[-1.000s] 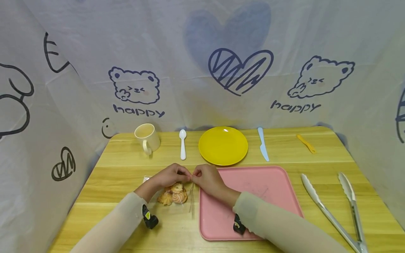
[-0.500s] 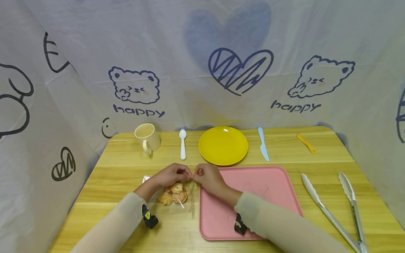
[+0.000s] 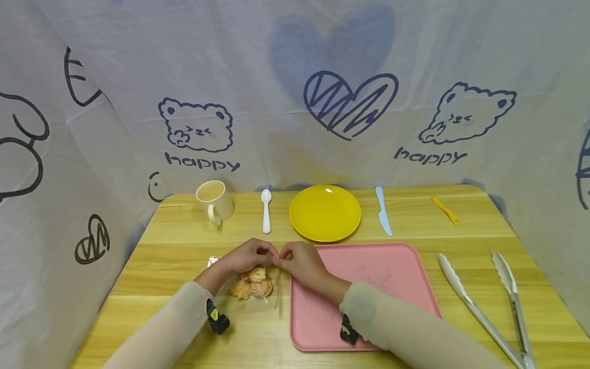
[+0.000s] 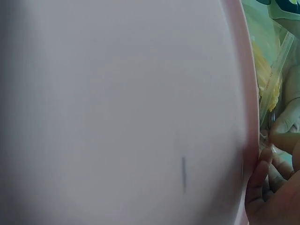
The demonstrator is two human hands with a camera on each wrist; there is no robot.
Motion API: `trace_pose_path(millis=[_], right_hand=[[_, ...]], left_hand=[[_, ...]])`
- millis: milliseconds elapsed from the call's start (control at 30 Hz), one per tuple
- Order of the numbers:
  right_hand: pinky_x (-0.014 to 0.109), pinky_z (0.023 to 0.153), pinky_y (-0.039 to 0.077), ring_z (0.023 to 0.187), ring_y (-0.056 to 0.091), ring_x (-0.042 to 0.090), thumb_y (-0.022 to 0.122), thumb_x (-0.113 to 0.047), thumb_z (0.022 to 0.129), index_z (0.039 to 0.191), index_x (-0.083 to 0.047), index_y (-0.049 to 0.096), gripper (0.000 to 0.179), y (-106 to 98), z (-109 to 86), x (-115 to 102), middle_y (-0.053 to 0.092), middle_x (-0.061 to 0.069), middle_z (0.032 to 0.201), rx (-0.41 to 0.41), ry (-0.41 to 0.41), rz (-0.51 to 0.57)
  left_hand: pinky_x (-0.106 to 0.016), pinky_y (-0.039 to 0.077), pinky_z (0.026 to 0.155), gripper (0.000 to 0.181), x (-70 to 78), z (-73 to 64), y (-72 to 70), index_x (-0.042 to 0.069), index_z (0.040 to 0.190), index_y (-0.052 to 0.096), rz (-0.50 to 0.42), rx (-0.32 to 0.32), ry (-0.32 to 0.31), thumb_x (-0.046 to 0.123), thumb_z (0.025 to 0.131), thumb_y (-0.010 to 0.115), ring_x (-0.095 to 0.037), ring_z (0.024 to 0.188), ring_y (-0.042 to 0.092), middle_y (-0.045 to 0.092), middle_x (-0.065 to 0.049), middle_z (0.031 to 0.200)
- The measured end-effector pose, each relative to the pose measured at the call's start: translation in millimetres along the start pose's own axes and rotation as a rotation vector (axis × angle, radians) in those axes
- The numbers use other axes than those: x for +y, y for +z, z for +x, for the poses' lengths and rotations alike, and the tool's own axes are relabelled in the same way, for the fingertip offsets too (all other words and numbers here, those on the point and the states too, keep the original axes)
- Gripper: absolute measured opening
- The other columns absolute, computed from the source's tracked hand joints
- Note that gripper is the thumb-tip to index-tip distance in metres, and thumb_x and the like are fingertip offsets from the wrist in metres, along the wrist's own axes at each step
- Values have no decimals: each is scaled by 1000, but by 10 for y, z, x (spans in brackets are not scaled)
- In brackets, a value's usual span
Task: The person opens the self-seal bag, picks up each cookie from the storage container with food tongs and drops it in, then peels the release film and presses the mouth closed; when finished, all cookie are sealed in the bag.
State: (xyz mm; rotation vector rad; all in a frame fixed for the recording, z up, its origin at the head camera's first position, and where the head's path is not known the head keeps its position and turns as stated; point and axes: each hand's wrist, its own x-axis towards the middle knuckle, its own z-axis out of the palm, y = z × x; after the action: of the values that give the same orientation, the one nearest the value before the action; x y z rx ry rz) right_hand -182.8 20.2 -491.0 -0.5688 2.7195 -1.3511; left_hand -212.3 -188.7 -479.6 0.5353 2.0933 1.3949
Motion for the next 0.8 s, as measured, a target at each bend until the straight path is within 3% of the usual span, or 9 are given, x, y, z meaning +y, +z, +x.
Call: trace_pose_path(millis=[233, 533, 800], right_hand=[[19, 58, 49, 65, 56, 3, 78, -23, 93, 82, -14, 76, 14, -7, 13, -25, 67, -8, 71, 9, 20, -34], [20, 51, 39, 58, 48, 7, 77, -17, 86, 73, -17, 68, 16, 4, 16, -60, 57, -9, 61, 44, 52, -73], [19, 53, 40, 58, 48, 6, 75, -9, 83, 72, -15, 66, 15, 6, 27, -14, 56, -8, 62, 69, 37, -46]], left_hand=[[-20, 50, 75, 17, -11, 0, -2, -11, 106, 71, -29, 1, -2, 2, 101, 62, -13, 83, 58, 73, -19, 99], [-20, 48, 72, 15, -18, 15, 4, -10, 105, 71, -21, -2, 4, 2, 100, 62, -13, 80, 55, 71, -17, 93], [-20, 49, 73, 16, -14, 7, 6, -11, 105, 69, -29, -9, 1, 2, 101, 61, -13, 80, 56, 71, -15, 92]])
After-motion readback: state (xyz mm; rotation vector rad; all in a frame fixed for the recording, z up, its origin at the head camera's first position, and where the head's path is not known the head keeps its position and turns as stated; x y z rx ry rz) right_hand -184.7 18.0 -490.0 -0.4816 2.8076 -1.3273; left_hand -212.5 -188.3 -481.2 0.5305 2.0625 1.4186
